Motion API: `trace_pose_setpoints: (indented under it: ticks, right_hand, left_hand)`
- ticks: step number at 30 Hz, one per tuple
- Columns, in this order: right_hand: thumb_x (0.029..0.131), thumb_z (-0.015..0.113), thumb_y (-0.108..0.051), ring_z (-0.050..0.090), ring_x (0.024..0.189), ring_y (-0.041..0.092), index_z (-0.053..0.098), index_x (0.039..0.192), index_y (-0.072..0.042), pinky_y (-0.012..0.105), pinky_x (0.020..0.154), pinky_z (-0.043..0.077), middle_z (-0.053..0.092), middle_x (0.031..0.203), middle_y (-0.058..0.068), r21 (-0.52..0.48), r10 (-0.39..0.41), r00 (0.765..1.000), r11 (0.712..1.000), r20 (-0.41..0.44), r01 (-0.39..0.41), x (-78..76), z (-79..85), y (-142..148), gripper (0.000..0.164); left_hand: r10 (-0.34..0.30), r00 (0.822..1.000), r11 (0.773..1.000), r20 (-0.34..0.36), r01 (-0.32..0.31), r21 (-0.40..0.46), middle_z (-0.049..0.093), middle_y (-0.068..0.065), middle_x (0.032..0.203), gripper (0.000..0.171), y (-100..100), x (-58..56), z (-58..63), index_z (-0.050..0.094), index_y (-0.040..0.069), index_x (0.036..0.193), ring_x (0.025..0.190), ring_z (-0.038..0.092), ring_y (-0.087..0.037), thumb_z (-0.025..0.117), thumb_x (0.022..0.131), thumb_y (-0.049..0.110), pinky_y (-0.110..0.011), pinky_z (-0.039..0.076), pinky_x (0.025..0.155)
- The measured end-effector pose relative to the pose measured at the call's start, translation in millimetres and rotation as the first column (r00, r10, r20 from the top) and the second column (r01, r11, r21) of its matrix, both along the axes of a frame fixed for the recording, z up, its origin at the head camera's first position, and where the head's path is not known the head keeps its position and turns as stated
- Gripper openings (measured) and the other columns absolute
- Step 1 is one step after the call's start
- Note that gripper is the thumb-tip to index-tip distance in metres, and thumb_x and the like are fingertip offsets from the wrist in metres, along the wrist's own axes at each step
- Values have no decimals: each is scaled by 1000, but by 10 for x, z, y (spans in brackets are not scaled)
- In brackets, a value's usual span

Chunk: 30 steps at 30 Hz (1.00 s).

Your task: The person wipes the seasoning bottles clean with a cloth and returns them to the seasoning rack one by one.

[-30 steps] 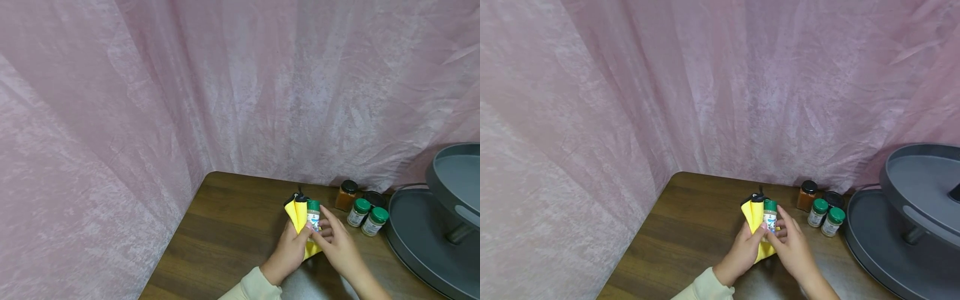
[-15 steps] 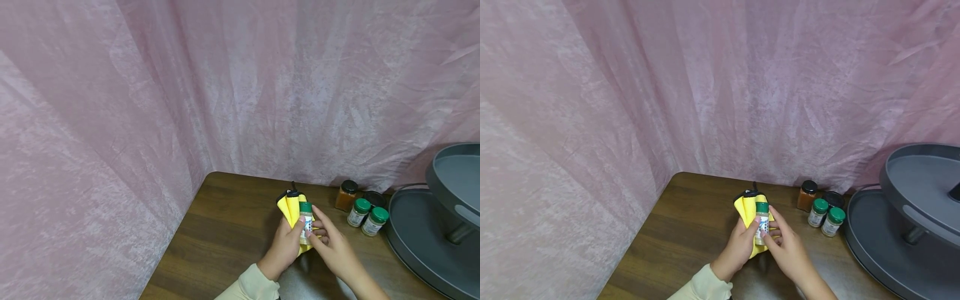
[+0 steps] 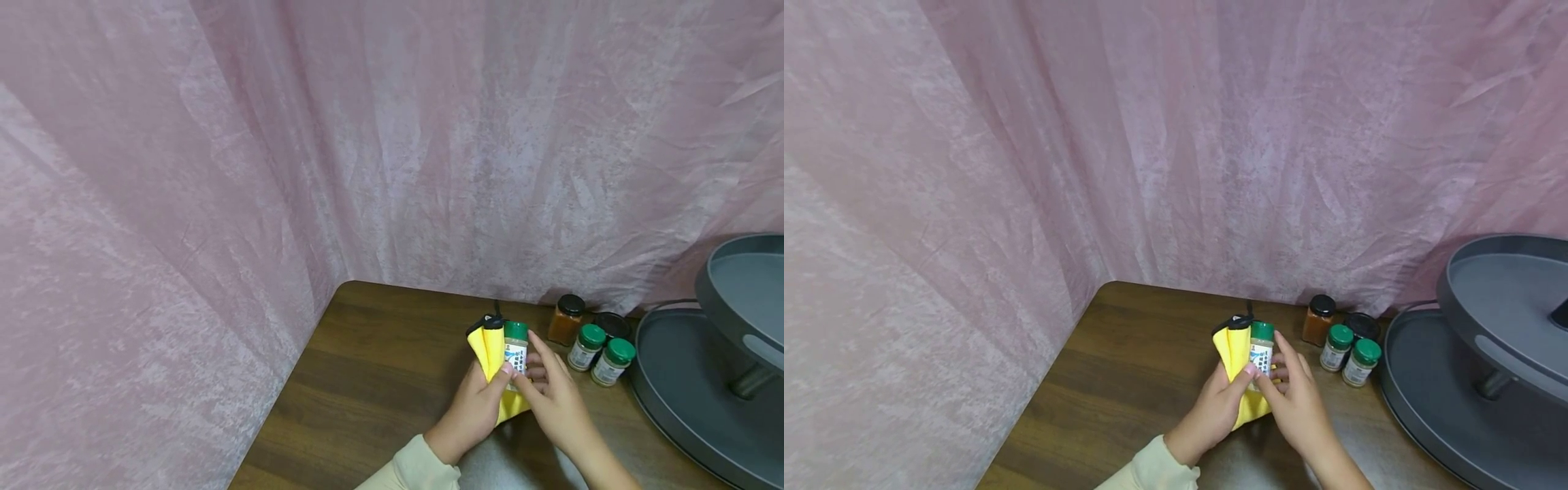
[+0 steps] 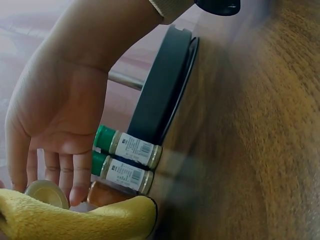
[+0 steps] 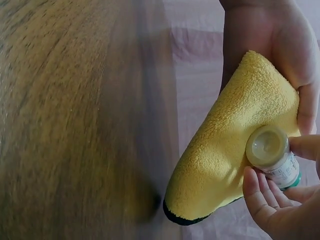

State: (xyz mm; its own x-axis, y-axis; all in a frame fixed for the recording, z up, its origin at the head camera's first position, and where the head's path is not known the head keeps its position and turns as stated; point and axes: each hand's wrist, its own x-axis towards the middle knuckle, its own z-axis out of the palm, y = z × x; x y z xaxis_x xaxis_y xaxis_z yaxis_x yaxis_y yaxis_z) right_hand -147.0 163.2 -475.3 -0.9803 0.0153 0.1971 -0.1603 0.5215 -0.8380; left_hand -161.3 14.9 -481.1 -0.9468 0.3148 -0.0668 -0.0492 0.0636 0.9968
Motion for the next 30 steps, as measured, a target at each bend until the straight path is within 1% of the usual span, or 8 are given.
trace_pose_setpoints:
  ticks: [4,8,12,17,20,22,25,30]
  right_hand:
    - [96,70,-15,60,94,11,35,156,-9,21,76,55,59,118,15,16,4,1000,1000,-10,-4,-2,7,-17,70]
    - [93,73,-16,62,89,10,37,155,-9,21,74,56,60,116,15,13,26,1000,1000,4,-26,8,14,-44,72]
    - [94,73,-20,64,90,11,37,156,-13,23,74,56,61,117,14,19,45,998,999,31,-46,29,9,-71,72]
    - [98,68,-21,65,97,13,31,159,-20,23,77,56,65,120,12,-6,87,995,996,58,-87,48,8,-94,71]
    - [99,66,-19,66,99,15,29,160,-20,24,78,56,66,118,13,-29,101,994,995,39,-100,45,15,-96,71]
    - [99,66,-18,66,99,13,28,160,-18,24,78,56,66,118,13,-41,102,994,994,27,-100,40,18,-90,72]
    - [98,67,-17,64,96,8,27,160,-15,23,78,56,65,118,14,-57,82,996,995,16,-81,28,23,-77,73]
    - [99,65,-17,60,96,2,23,161,-13,22,77,56,62,121,17,-79,33,999,996,31,-30,16,27,-39,75]
  left_hand:
    - [16,1000,999,-2,-16,38,57,1,119,37,6,-14,-11,42,18,137,102,61,-8,49,106,36,-25,53,89]
    - [49,999,998,20,-50,45,56,0,118,41,-10,-30,-8,40,18,139,100,61,-11,49,106,40,-26,54,88]
    - [66,997,996,35,-68,53,58,-2,117,43,-44,-42,-9,40,18,140,101,62,-12,49,106,43,-28,55,87]
    - [77,997,995,9,-78,67,58,-2,115,42,-69,-70,-19,41,18,139,100,61,-12,47,106,43,-26,53,86]
    - [58,998,995,-1,-58,81,59,-2,116,41,-72,-81,-20,41,18,140,101,61,-11,47,106,42,-25,53,86]
    - [42,999,995,1,-42,90,59,-1,116,40,-69,-79,-14,42,18,139,101,62,-11,47,106,41,-24,54,86]
    - [20,1000,995,-3,-20,97,60,-2,115,38,-57,-68,-6,44,16,136,99,64,-11,48,107,39,-24,54,86]
    - [-3,1000,999,-4,3,46,60,1,115,33,-32,-29,9,46,16,132,99,63,-7,48,107,38,-24,54,87]
